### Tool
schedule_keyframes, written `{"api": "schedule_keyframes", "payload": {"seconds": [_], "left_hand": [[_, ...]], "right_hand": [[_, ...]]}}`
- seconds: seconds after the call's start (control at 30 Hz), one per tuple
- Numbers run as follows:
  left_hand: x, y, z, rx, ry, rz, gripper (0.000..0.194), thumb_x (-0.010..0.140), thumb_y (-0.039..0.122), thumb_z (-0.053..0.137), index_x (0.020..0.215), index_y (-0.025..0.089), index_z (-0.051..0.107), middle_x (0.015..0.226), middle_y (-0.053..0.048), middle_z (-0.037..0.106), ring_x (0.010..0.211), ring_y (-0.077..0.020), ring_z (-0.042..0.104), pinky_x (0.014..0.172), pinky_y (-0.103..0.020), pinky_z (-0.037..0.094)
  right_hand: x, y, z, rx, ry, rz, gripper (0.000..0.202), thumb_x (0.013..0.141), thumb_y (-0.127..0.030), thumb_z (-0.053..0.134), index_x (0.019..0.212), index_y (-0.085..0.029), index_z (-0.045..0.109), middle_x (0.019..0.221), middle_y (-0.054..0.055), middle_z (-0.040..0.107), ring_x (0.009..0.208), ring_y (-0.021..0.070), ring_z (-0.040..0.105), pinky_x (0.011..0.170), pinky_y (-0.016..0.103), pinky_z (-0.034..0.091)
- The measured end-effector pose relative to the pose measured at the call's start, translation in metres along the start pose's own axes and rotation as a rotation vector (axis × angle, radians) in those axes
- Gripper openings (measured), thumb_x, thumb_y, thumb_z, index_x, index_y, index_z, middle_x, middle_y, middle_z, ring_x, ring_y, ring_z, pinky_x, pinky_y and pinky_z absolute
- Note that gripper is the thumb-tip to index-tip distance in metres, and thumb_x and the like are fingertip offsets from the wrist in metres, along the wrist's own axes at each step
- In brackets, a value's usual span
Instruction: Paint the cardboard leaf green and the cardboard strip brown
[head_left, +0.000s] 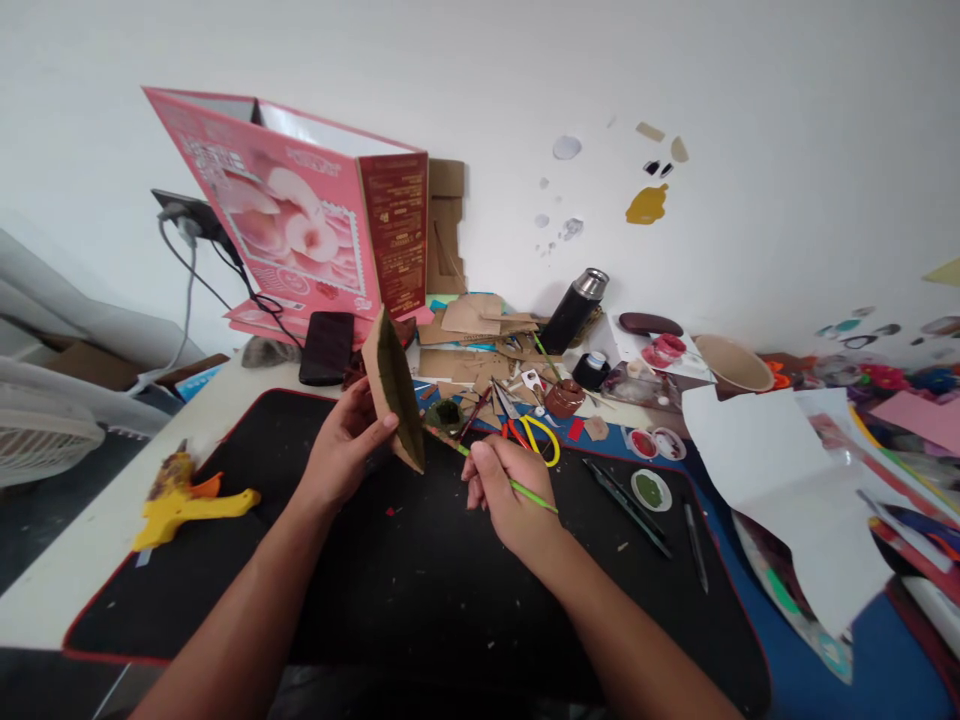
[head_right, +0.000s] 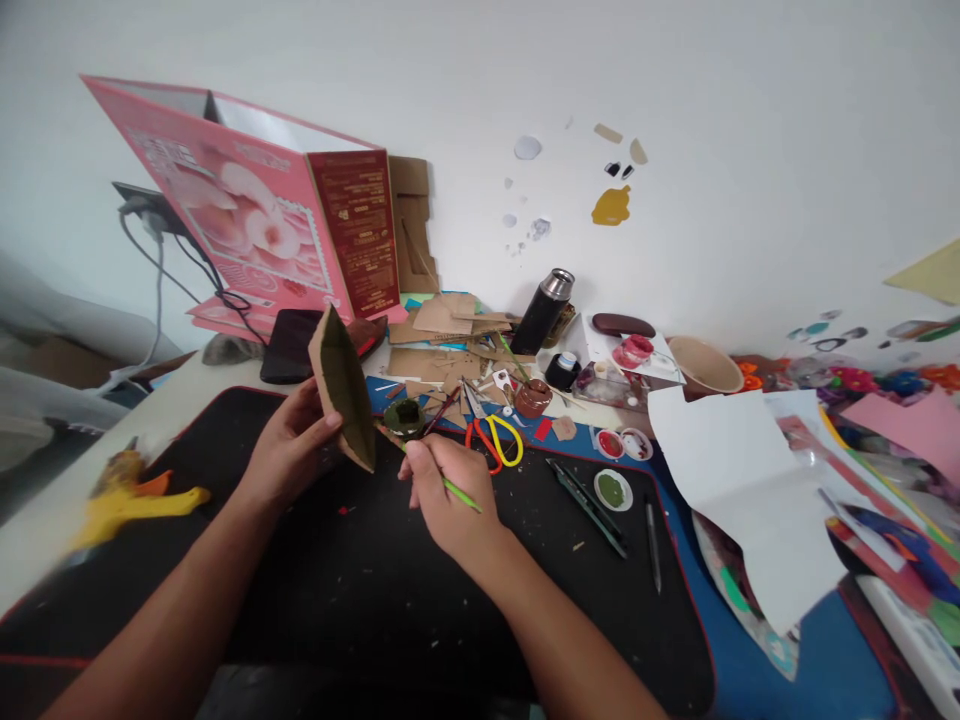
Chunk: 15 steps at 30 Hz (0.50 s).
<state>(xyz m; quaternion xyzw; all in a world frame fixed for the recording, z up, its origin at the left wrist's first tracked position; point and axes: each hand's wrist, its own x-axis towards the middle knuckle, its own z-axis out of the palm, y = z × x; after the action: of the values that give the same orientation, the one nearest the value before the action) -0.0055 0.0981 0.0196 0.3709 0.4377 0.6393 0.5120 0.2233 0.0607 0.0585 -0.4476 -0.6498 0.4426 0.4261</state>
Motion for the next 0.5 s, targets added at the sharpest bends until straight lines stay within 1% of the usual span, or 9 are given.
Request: {"api": "schedule_keyframes", "payload": {"seconds": [0.1, 0.3, 0.43, 0.5], "left_hand": [[0.0002, -0.0011, 0.0000, 0.003, 0.000, 0.003, 0.064, 0.070, 0.043, 0.098, 0.126, 0.025, 0.073, 0.119, -0.009, 0.079, 0.107, -0.0301, 0.075, 0.093, -0.040, 0.061], [-0.0004, -0.0016, -0.0006, -0.007, -0.006, -0.016, 0.064, 0.069, 0.041, 0.098, 0.126, 0.026, 0.074, 0.122, -0.008, 0.079, 0.110, -0.0271, 0.073, 0.091, -0.034, 0.060], [-0.0005, -0.0022, -0.0017, 0.017, 0.003, -0.018, 0.067, 0.069, 0.044, 0.098, 0.128, 0.024, 0.073, 0.119, -0.009, 0.079, 0.106, -0.0291, 0.074, 0.089, -0.036, 0.060], [-0.0002, -0.0031, -0.0021, 0.018, 0.012, -0.021, 0.068, 0.069, 0.045, 0.098, 0.128, 0.025, 0.072, 0.121, -0.009, 0.079, 0.108, -0.0296, 0.074, 0.090, -0.037, 0.060]], "right_hand": [[-0.0014, 0.0013, 0.0004, 0.007, -0.018, -0.003, 0.049, 0.112, -0.054, 0.049, 0.079, -0.022, 0.066, 0.053, -0.003, 0.058, 0.047, 0.0125, 0.060, 0.051, 0.024, 0.046], [0.0013, 0.0015, 0.0009, 0.043, 0.007, 0.020, 0.050, 0.111, -0.057, 0.048, 0.081, -0.021, 0.068, 0.054, -0.003, 0.059, 0.049, 0.0129, 0.062, 0.050, 0.023, 0.045], [0.0007, 0.0010, 0.0010, 0.014, -0.024, 0.016, 0.052, 0.111, -0.057, 0.048, 0.078, -0.021, 0.066, 0.053, -0.003, 0.058, 0.046, 0.0122, 0.059, 0.050, 0.024, 0.044], [-0.0007, 0.0011, 0.0004, 0.015, -0.037, 0.014, 0.053, 0.111, -0.057, 0.048, 0.076, -0.021, 0.065, 0.052, -0.003, 0.058, 0.045, 0.0119, 0.058, 0.049, 0.024, 0.044]]}}
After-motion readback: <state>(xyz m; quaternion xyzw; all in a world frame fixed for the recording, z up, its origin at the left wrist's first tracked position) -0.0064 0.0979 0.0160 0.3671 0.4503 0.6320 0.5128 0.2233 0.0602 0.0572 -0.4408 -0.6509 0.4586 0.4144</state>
